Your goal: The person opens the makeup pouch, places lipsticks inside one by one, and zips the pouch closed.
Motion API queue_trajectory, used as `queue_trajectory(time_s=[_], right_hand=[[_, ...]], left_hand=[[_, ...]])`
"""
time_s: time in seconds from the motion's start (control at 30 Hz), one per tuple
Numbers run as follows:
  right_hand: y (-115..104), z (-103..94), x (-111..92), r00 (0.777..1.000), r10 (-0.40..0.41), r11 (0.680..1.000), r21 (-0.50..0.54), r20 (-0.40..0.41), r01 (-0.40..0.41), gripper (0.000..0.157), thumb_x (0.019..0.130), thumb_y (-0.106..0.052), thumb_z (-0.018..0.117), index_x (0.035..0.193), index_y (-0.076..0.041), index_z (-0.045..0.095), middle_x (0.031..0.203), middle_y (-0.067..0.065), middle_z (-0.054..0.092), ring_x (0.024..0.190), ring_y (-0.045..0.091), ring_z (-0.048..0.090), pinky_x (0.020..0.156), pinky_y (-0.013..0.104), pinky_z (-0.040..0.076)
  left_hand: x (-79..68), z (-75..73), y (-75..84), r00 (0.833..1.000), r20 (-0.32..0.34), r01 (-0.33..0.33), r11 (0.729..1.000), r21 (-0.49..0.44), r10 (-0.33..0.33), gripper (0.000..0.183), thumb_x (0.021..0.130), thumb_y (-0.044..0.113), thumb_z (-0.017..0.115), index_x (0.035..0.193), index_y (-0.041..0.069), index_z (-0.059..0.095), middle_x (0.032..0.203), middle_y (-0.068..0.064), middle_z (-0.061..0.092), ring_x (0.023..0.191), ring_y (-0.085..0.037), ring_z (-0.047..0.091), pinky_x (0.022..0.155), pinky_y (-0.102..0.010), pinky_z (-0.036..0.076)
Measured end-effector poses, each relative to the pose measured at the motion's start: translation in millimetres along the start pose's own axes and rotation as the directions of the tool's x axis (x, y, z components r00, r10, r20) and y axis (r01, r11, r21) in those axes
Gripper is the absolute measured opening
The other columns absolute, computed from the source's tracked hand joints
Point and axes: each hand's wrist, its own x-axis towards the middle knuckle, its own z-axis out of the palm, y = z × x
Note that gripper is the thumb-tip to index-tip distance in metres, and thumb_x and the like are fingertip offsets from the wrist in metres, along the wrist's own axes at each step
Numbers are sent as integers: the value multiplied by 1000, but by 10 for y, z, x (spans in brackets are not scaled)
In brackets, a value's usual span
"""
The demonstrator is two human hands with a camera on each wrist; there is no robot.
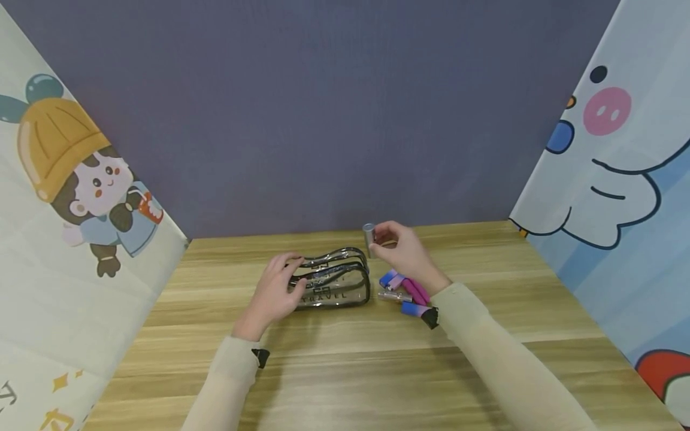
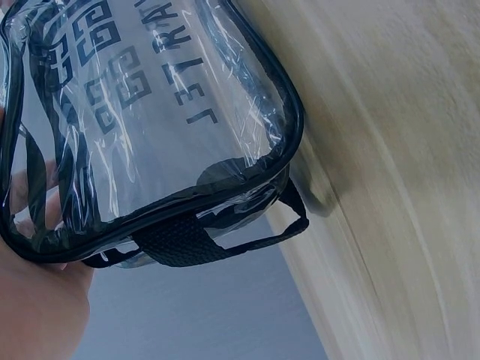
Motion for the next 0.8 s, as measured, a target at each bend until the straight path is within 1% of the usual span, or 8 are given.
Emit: queue_trajectory(time_s=[0.1, 0.4, 0.63, 0.8], right_hand=[[17, 16, 2, 1000, -13, 1000, 0, 3, 13, 30, 91, -4, 71, 117, 7, 62, 108, 19, 67, 100, 31, 66, 90, 39, 58], [32, 16, 19, 1000, -13, 1000, 16, 5, 13, 30, 91, -4, 71, 117, 8, 61, 109, 21, 66, 101, 34, 65, 93, 44, 57], [-17, -6, 27, 1000, -8, 1000, -20, 7, 8, 30, 91, -5, 71, 117, 6, 62, 108, 17, 67, 100, 30, 66, 91, 40, 58], [-10, -5, 0, 1000, 19, 999, -36, 23, -18, 32, 92, -7, 71, 120, 5, 62, 109, 16, 67, 100, 29, 66, 91, 40, 58]], left_hand=[[5, 0, 8, 1000, -2, -2, 1000, -4, 2, 54, 101, 31, 53, 141, -5, 54, 148, -18, 48, 140, -38, 38, 117, -55, 31], [26, 12, 12, 1000, -19, -8, 1000, -5, 8, 53, 101, 30, 53, 140, -6, 55, 147, -19, 49, 140, -39, 39, 116, -56, 32], [53, 4, 17, 1000, -27, -1, 1000, -6, 1, 53, 98, 27, 56, 140, -6, 56, 146, -19, 49, 139, -39, 39, 116, -56, 32], [17, 25, 14, 1000, -27, 8, 1000, -6, -8, 53, 97, 26, 57, 139, -6, 56, 146, -20, 49, 138, -39, 40, 115, -58, 32]])
